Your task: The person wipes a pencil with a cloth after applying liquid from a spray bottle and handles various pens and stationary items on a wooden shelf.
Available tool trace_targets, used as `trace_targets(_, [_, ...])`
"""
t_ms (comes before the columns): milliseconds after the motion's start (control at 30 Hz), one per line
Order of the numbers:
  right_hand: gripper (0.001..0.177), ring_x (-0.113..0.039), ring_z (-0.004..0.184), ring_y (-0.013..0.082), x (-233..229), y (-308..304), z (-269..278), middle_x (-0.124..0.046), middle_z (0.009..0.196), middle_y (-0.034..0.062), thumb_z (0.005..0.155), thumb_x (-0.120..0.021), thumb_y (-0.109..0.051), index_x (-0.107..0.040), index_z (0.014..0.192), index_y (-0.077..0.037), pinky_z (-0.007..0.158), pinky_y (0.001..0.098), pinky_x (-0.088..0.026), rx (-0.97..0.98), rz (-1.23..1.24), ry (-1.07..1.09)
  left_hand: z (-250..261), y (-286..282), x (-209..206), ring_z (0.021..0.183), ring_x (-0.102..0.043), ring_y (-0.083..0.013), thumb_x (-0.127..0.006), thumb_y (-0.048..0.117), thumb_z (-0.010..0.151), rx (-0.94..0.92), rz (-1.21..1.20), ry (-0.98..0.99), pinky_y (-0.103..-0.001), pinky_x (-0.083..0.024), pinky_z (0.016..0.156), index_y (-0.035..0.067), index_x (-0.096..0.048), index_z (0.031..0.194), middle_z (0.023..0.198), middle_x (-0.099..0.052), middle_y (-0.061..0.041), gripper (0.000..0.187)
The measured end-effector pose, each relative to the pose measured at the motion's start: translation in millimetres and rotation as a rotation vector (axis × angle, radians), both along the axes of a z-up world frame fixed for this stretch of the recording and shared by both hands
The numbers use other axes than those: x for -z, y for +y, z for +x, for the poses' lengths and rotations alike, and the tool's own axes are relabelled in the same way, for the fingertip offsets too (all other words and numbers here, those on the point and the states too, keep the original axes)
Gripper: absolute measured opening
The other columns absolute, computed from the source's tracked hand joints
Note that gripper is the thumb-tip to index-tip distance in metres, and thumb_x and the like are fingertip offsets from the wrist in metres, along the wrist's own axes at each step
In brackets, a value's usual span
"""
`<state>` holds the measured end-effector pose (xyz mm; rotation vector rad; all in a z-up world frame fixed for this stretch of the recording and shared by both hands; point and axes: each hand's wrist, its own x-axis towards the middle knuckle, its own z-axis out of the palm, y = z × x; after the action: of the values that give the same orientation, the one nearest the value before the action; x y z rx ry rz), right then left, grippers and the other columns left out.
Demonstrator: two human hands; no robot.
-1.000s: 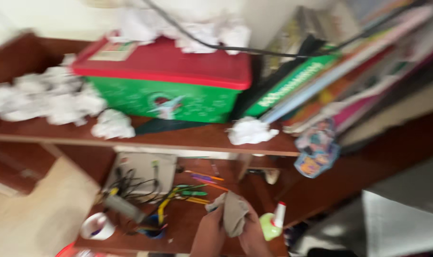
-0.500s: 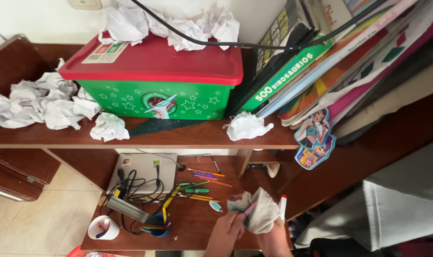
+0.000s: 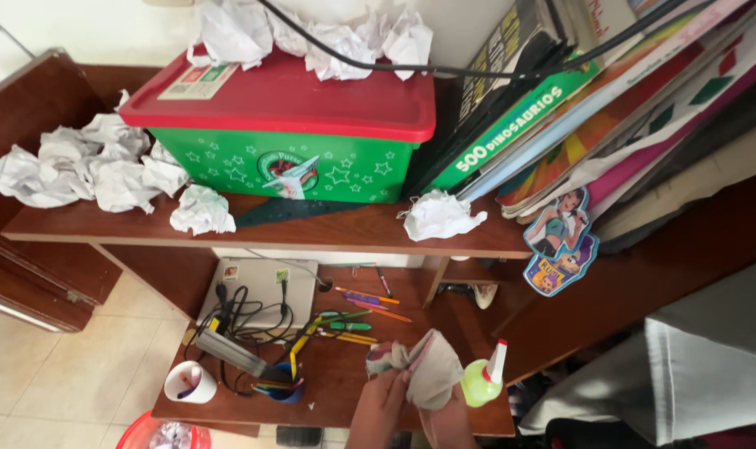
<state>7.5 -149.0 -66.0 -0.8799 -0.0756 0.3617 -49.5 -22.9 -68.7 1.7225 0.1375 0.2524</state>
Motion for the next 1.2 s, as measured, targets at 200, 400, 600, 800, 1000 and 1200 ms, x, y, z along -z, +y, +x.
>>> trace_targets(200, [0.044, -0.071, 0.102, 0.026, 20.8, -20.9, 17.8, -0.071, 0.115, 0.0145, 0.1, -0.037, -0.024, -0.056, 0.131, 0.0, 0.081, 0.0377, -0.053, 0.01, 0.008, 0.28, -14.6, 41.2, -82.5, 0.09, -0.069, -0.0392, -0.06, 0.038, 0.096, 0.107, 0.412, 0.367, -0.047, -0.051, 0.076, 0.009, -0.071, 0.101, 0.09, -0.073, -0.019, 0.032])
trace_targets(400, [0.035, -0.06, 0.061, 0.0266, -2.4, -13.2, 7.7, -0.071, 0.08, 0.0137, 0.086, -0.05, 0.009, -0.075, 0.109, 0.001, 0.051, 0.0367, -0.046, 0.052, -0.598, -0.06, 9.7, 5.0, -61.4, 0.085, -0.07, -0.0388, -0.06, 0.032, 0.1, 0.023, 0.149, 0.071, -0.043, -0.054, 0.072, 0.001, -0.056, 0.116, 0.086, -0.07, -0.021, 0.036])
trace_targets(600, [0.03, -0.072, 0.071, 0.0203, -54.9, -27.1, 0.7, -0.071, 0.083, 0.0105, 0.073, -0.063, 0.012, -0.071, 0.1, 0.002, 0.062, 0.0313, -0.056, 0.137, -0.889, -0.574, 5.3, 3.4, 5.8, 0.065, -0.063, -0.0188, -0.045, 0.027, 0.097, 0.141, -0.805, 0.205, -0.032, -0.049, 0.055, 0.012, -0.056, 0.132, 0.087, -0.069, -0.008, 0.04])
trace_targets(800, [0.038, -0.073, 0.077, 0.0196, -53.0, -27.9, 2.1, -0.071, 0.091, 0.0099, 0.068, -0.063, 0.017, -0.072, 0.102, 0.004, 0.062, 0.0302, -0.059, 0.005, -0.848, -0.488, 12.7, 0.1, 56.9, 0.099, -0.07, -0.0202, -0.044, 0.01, 0.089, 0.15, -0.88, 0.099, -0.031, -0.057, 0.08, 0.0, -0.057, 0.138, 0.116, -0.071, -0.012, 0.053])
trace_targets(1000, [0.023, -0.07, 0.077, 0.0171, -21.9, -27.4, 7.0, -0.069, 0.088, 0.0056, 0.077, -0.066, 0.018, -0.074, 0.094, 0.006, 0.06, 0.032, -0.06, -0.002, -0.57, -0.167, 9.7, 4.3, 55.7, 0.097, -0.073, -0.0316, -0.062, 0.016, 0.09, -0.059, -1.21, 0.426, -0.046, -0.062, 0.081, 0.002, -0.055, 0.121, 0.111, -0.07, -0.016, 0.034])
trace_targets(1200, [0.036, -0.069, 0.088, 0.0132, 14.9, -24.1, 14.4, -0.072, 0.095, 0.0046, 0.073, -0.067, 0.022, -0.072, 0.102, 0.002, 0.076, 0.0286, -0.057, 0.055, -0.576, -0.121, 3.0, -5.8, 27.0, 0.096, -0.073, -0.0253, -0.073, -0.001, 0.076, -0.007, -1.076, 0.359, -0.048, -0.063, 0.077, 0.01, -0.046, 0.116, 0.11, -0.068, -0.01, 0.049])
